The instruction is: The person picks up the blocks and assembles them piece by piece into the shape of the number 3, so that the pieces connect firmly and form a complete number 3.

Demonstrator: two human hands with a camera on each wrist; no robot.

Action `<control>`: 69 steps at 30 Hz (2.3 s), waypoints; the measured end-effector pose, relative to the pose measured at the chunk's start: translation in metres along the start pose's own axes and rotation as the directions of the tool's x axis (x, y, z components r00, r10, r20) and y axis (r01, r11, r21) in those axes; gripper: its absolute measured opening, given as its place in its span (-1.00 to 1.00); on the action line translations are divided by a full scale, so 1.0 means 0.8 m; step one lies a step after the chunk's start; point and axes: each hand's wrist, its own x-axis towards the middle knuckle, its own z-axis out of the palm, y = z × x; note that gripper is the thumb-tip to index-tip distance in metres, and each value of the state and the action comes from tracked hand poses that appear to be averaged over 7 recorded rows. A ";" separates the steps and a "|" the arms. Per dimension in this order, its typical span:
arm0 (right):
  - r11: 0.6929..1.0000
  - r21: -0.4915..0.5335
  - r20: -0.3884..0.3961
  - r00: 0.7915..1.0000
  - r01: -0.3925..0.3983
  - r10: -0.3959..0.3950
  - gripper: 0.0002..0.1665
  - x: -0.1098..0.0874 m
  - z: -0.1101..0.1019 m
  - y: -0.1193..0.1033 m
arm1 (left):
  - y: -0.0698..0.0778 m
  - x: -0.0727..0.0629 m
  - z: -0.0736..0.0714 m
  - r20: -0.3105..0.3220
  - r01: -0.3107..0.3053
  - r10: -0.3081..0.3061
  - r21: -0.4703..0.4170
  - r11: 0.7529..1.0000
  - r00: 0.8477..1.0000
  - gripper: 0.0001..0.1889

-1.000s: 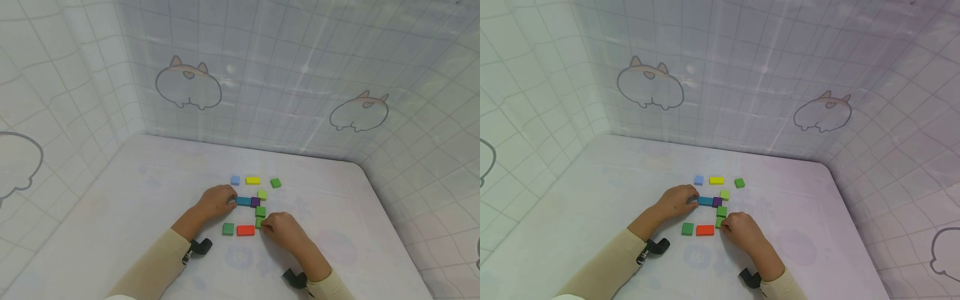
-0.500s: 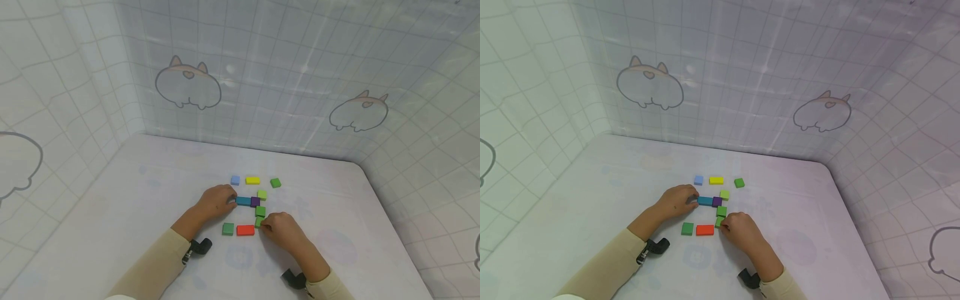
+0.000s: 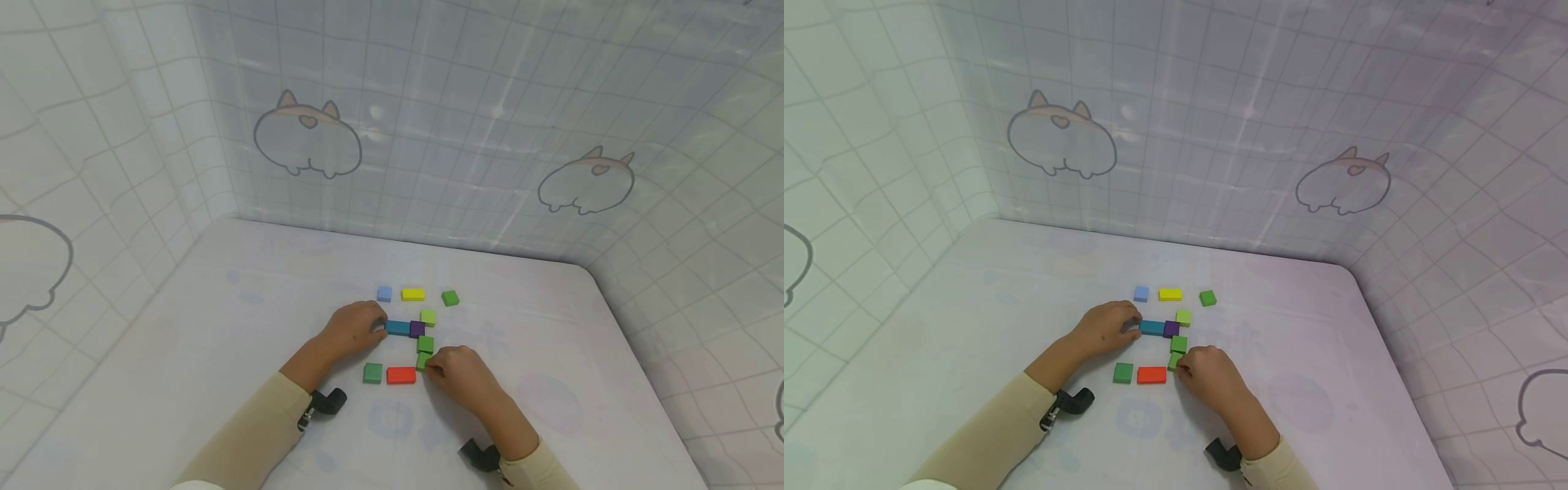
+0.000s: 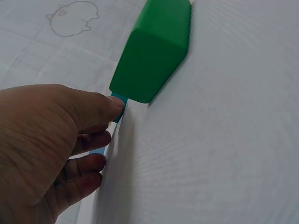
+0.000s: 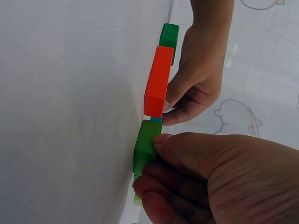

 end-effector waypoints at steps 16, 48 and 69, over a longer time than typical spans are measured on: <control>1.000 0.004 0.015 1.000 -0.007 0.007 -0.80 0.001 -0.001 0.000 | 0.002 -0.005 -0.010 -0.016 0.009 -0.010 -0.075 0.997 1.000 -0.52; 0.998 0.050 -0.011 1.000 0.027 -0.027 -0.82 0.003 0.001 0.007 | 0.060 -0.031 -0.018 0.319 -0.213 0.213 -0.034 0.976 0.924 -0.78; 0.998 0.058 -0.006 0.999 0.035 -0.034 -0.81 0.004 -0.003 0.005 | 0.062 -0.033 -0.024 0.360 -0.226 0.214 -0.008 0.974 0.908 -0.84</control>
